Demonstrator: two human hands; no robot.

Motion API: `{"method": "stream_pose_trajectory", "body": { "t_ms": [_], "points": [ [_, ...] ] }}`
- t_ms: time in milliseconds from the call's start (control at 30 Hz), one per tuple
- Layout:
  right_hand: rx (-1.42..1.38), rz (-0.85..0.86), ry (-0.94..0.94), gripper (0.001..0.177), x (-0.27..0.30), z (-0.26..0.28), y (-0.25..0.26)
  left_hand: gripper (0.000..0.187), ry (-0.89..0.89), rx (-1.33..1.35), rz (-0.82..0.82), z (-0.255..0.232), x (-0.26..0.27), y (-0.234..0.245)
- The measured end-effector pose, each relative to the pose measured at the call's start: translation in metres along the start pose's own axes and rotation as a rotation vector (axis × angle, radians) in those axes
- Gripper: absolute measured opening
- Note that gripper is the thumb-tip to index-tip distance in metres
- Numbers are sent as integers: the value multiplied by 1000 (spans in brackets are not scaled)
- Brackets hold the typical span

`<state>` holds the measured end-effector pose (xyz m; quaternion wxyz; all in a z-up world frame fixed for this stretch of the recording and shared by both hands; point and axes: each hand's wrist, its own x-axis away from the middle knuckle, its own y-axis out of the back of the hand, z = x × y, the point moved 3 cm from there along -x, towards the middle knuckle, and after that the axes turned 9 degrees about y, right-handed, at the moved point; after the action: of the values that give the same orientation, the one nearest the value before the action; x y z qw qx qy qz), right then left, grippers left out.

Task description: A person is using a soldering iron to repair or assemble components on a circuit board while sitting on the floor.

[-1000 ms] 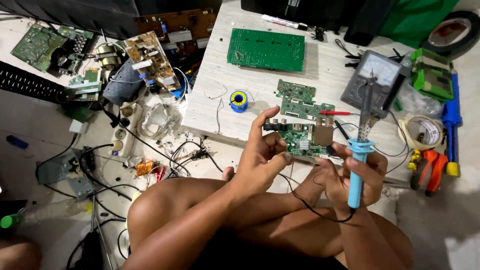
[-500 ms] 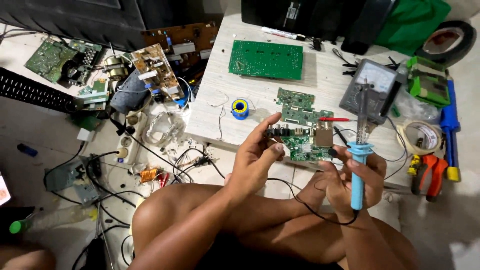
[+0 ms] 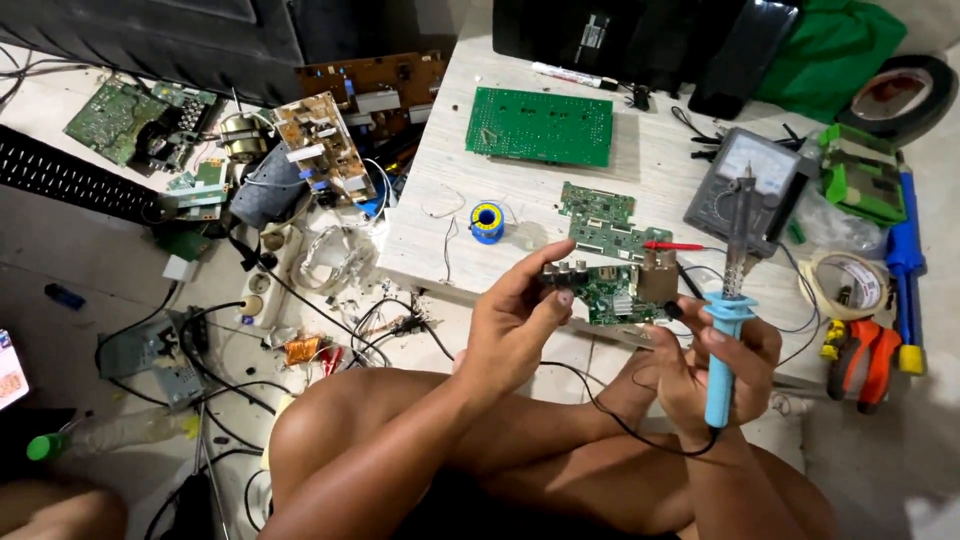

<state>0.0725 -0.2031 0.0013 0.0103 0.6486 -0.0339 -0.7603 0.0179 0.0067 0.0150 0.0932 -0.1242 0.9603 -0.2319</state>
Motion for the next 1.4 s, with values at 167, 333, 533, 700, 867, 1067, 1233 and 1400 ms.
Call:
{"method": "stream_pose_trajectory", "body": {
  "t_ms": [167,333,533,700,867,1067,1233,1400],
  "points": [
    [8,18,-1,46,0,3,-1,45,-26,-14,-11,0,0,-2],
    [-1,26,-7,46,2,1,3,45,-25,-22,-15,0,0,-2],
    [-13,15,6,44,8,-3,7,45,-5,-56,-1,-6,-1,-1],
    [-32,-40,24,40,-2,-2,0,43,-29,-106,-1,-9,-3,-2],
    [-61,-98,9,36,-5,-3,0,35,22,-5,30,-8,-3,-5],
    [-30,-72,-49,35,-5,0,-2,28,40,69,61,0,-1,-10],
    [42,-87,-42,33,3,-7,2,26,78,107,87,17,-1,-3],
    [29,-49,-77,36,11,-12,8,40,165,155,101,19,-1,-4]
  ]
}}
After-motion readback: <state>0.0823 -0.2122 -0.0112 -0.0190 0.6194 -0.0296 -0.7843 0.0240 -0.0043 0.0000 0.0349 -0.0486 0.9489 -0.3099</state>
